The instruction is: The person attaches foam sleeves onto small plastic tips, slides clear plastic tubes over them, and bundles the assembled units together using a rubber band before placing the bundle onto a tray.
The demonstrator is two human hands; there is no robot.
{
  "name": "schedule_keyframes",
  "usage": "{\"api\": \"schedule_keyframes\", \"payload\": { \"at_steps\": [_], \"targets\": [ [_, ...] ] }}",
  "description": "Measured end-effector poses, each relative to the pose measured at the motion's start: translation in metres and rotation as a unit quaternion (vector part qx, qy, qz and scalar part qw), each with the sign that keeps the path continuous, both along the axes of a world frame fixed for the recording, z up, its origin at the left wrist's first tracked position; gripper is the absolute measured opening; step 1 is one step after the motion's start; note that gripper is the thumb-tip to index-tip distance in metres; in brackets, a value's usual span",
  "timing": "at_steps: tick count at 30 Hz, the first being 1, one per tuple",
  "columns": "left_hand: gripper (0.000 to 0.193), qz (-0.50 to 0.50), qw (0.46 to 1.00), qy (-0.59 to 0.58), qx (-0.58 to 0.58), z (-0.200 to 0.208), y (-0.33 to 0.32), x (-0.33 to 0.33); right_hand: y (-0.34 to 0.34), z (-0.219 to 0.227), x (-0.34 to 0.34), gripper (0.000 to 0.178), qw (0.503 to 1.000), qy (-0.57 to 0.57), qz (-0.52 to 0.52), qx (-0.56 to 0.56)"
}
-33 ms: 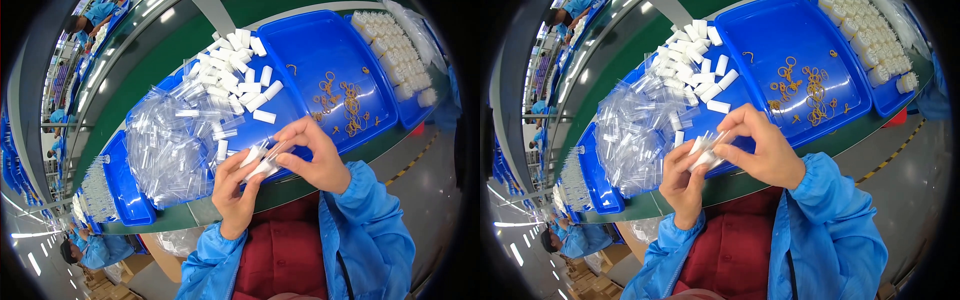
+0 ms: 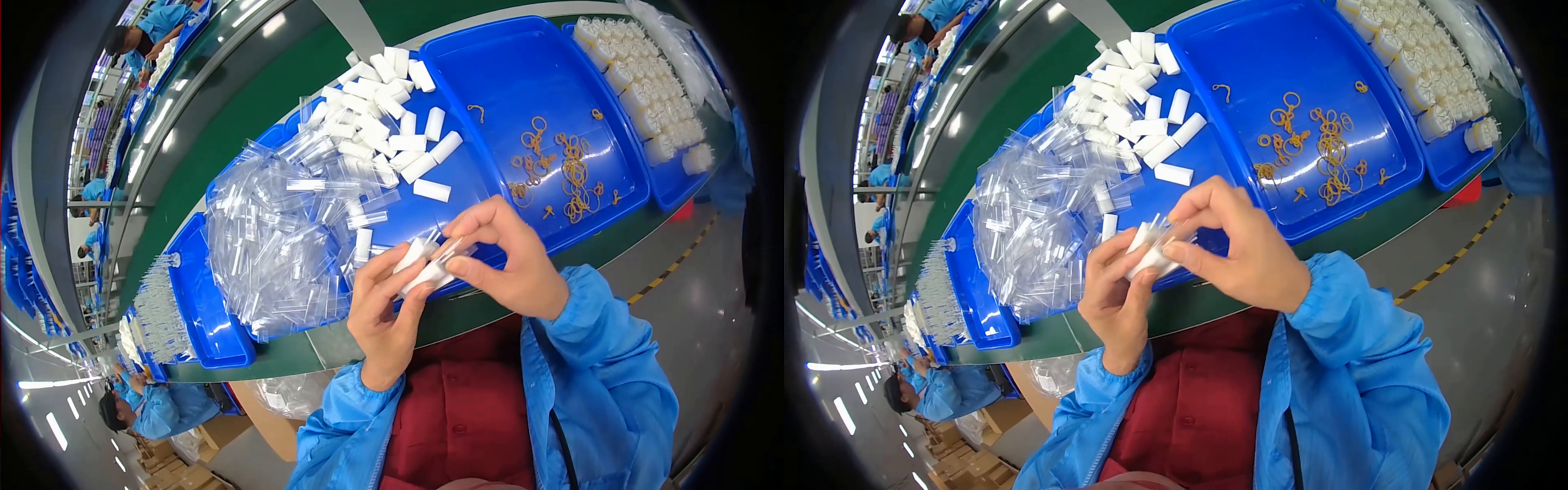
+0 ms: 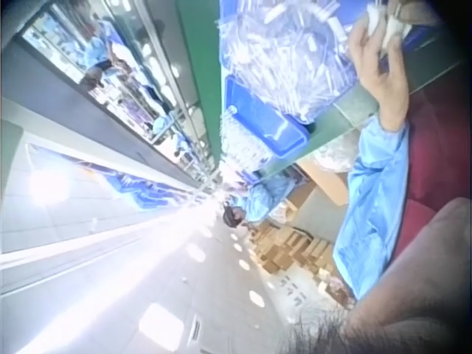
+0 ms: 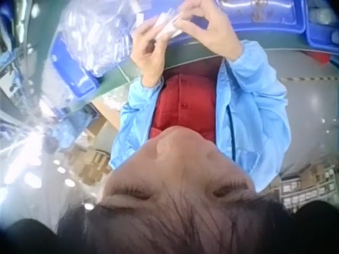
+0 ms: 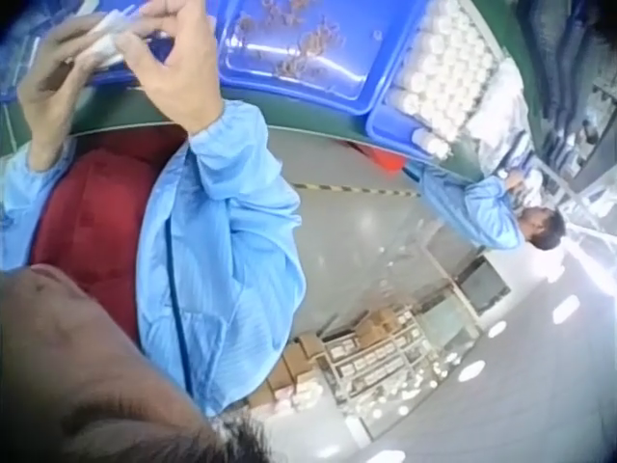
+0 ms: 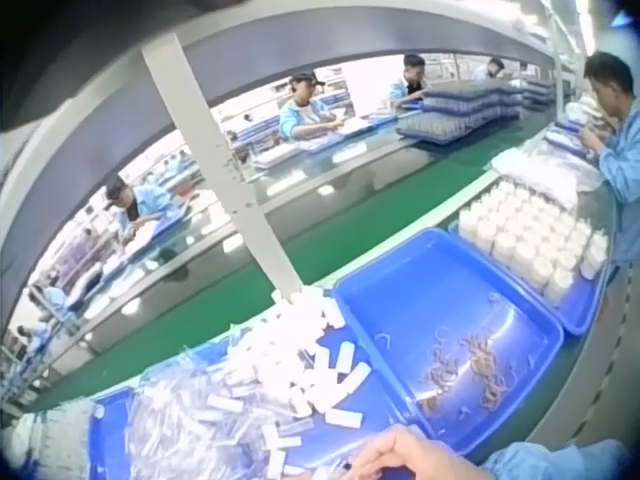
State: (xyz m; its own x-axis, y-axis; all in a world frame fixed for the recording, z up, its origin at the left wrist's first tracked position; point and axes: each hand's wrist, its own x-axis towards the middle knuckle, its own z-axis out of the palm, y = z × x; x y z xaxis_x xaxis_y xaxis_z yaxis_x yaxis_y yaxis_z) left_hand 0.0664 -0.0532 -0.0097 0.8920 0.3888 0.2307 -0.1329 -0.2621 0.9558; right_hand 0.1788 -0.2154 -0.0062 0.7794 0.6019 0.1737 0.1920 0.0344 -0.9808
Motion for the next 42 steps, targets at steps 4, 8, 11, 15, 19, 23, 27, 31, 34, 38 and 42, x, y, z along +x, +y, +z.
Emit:
{"api": "schedule_keyframes", "payload": {
  "at_steps": [4,8,11,15,19,23,27,31,34,38,42],
  "targets": [
    [0.032,-0.012,0.999,0.009,0.033,0.0,0.002,-0.002,-0.001,0.007,-0.001,0.033,0.998,0.062,0.009,-0.005],
    [0.031,-0.026,0.995,0.008,-0.1,0.007,0.006,0.0,-0.004,0.003,0.005,0.032,0.994,0.098,-0.02,0.044],
    [0.032,-0.032,0.992,0.004,-0.119,0.004,0.011,-0.005,-0.009,0.005,0.007,0.031,0.99,0.122,-0.022,0.06],
    [0.034,-0.056,0.998,-0.016,0.021,-0.005,0.013,-0.008,-0.008,0.004,0.001,0.031,0.991,0.121,0.024,0.056],
    [0.035,-0.038,0.998,-0.022,0.042,-0.004,0.01,-0.01,-0.006,-0.004,0.0,0.033,0.993,0.083,0.053,0.058],
    [0.032,-0.029,0.993,-0.016,-0.11,0.001,0.006,-0.011,-0.01,-0.001,0.01,0.034,0.998,0.022,0.067,0.001],
    [0.029,-0.049,0.984,-0.039,-0.167,-0.007,0.012,-0.009,-0.01,-0.003,0.015,0.034,0.996,0.044,0.082,0.016],
    [0.029,-0.071,0.994,-0.025,-0.081,-0.012,0.017,-0.015,-0.006,-0.006,0.005,0.032,0.996,0.002,0.088,0.027],
    [0.028,-0.067,0.995,-0.039,-0.06,-0.012,0.017,-0.014,-0.005,-0.003,0.002,0.032,0.996,-0.012,0.086,0.011],
    [0.036,-0.079,0.991,-0.01,-0.106,-0.003,0.014,-0.007,-0.009,-0.001,0.012,0.033,0.993,-0.057,0.104,-0.008],
    [0.044,-0.161,0.976,0.007,-0.145,0.003,0.025,0.003,-0.01,0.007,0.016,0.035,0.987,-0.111,0.117,-0.025]
  ]
}}
